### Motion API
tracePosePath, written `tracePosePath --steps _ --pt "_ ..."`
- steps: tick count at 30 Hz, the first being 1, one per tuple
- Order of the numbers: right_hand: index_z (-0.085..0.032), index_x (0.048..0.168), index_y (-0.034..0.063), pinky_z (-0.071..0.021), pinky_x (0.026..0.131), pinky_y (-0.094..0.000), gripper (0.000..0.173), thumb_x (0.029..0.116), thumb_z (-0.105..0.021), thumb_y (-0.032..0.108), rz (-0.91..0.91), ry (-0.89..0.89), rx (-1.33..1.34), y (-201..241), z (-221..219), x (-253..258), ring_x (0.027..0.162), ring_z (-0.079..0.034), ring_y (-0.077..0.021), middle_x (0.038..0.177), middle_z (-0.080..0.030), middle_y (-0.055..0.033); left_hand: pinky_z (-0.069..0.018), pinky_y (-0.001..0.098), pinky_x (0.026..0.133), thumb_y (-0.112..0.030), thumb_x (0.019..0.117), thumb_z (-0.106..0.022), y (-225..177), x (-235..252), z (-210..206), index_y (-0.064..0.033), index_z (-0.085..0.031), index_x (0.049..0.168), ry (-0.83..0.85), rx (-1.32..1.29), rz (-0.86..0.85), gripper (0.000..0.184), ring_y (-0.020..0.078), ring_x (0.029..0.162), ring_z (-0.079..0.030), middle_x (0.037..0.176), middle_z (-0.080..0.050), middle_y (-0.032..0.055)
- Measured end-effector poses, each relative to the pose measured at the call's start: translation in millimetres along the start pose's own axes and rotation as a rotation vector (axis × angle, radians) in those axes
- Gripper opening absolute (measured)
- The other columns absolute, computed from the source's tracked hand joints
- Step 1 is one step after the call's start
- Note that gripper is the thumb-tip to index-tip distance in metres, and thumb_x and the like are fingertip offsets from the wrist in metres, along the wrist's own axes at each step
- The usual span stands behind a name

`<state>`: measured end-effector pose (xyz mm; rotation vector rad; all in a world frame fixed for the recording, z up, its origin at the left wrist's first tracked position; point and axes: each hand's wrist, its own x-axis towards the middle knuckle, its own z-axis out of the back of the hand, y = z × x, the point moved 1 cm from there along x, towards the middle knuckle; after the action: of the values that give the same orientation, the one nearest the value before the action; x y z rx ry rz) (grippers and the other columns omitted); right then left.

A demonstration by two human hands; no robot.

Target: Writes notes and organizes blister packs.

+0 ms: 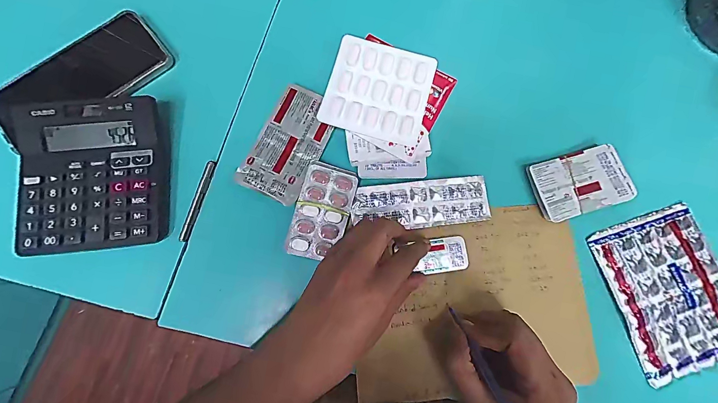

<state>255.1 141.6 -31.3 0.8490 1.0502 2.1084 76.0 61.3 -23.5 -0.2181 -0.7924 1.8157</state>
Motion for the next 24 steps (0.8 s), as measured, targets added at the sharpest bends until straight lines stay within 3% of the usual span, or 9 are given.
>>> tracePosePath --steps 9,12,14,16,19,22,24 --pt "-0.064 0.084 0.0091 -0.0504 0.060 -0.0085 0.008 0.0843 -0.071 0.014 -0.001 -0.001 0.028 0 1 -1 0.071 -0.061 0.0036 0.081 -0.065 0.0012 -0.0557 0.0294 0.086 -0.032 0.0974 -0.064 -2 1 0 -0.0070 -0.073 0.122 0.002 0.048 0.002 0.036 0.0236 0.096 -0.067 0.107 -0.068 0.0120" --pt "-0.066 0.090 0.0117 -0.0523 0.060 -0.0091 0.007 0.0850 -0.071 0.013 -0.061 -0.025 0.140 2 6 1 0.070 -0.062 0.0052 0.082 -0.068 0.0056 -0.0549 0.0289 0.085 -0.032 0.0973 -0.064 0 1 0 -0.0073 -0.074 0.121 0.005 0.042 -0.016 0.036 0.0235 0.095 -0.066 0.107 -0.068 0.0119" --pt "-0.066 0.101 0.0150 -0.0532 0.062 -0.0096 0.008 0.0935 -0.068 0.017 -0.092 -0.048 0.198 5 15 7 0.071 -0.063 0.0061 0.087 -0.070 0.0098 -0.0547 0.0305 0.084 -0.032 0.0970 -0.064 0 2 1 -0.0078 -0.074 0.119 -0.002 0.029 -0.041 0.034 0.0243 0.095 -0.065 0.109 -0.068 0.0120" --pt "-0.066 0.112 0.0170 -0.0575 0.070 -0.0139 0.014 0.1030 -0.061 0.027 -0.088 -0.060 0.171 6 26 16 0.082 -0.068 0.0026 0.099 -0.073 0.0103 -0.0543 0.0331 0.088 -0.032 0.0979 -0.064 -2 2 5 -0.0094 -0.074 0.120 0.004 -0.002 -0.066 0.033 0.0256 0.101 -0.065 0.117 -0.068 0.0122" --pt "-0.063 0.120 0.0040 -0.0636 0.080 -0.0254 0.034 0.1108 -0.044 0.031 -0.036 0.011 0.159 -3 39 34 0.096 -0.074 -0.0082 0.115 -0.075 -0.0008 -0.0536 0.0285 0.096 -0.026 0.1013 -0.061 -12 5 10 -0.0087 -0.071 0.124 0.008 -0.078 -0.109 0.031 0.0213 0.110 -0.067 0.123 -0.068 0.0126" --pt "-0.065 0.120 -0.0053 -0.0617 0.083 -0.0229 0.028 0.1032 -0.059 0.016 -0.014 0.051 0.181 5 35 46 0.097 -0.072 -0.0042 0.111 -0.076 -0.0035 -0.0537 0.0197 0.091 -0.019 0.1008 -0.062 -22 13 15 -0.0053 -0.072 0.123 -0.037 -0.148 -0.154 0.028 0.0147 0.103 -0.068 0.119 -0.068 0.0150" --pt "-0.067 0.117 -0.0065 -0.0616 0.076 -0.0194 0.024 0.0959 -0.067 0.004 -0.030 0.026 0.272 14 27 44 0.085 -0.071 -0.0016 0.099 -0.075 -0.0020 -0.0528 0.0141 0.088 -0.019 0.1002 -0.063 -25 14 18 -0.0063 -0.072 0.121 -0.042 -0.238 -0.132 0.027 0.0083 0.101 -0.066 0.118 -0.066 0.0142"
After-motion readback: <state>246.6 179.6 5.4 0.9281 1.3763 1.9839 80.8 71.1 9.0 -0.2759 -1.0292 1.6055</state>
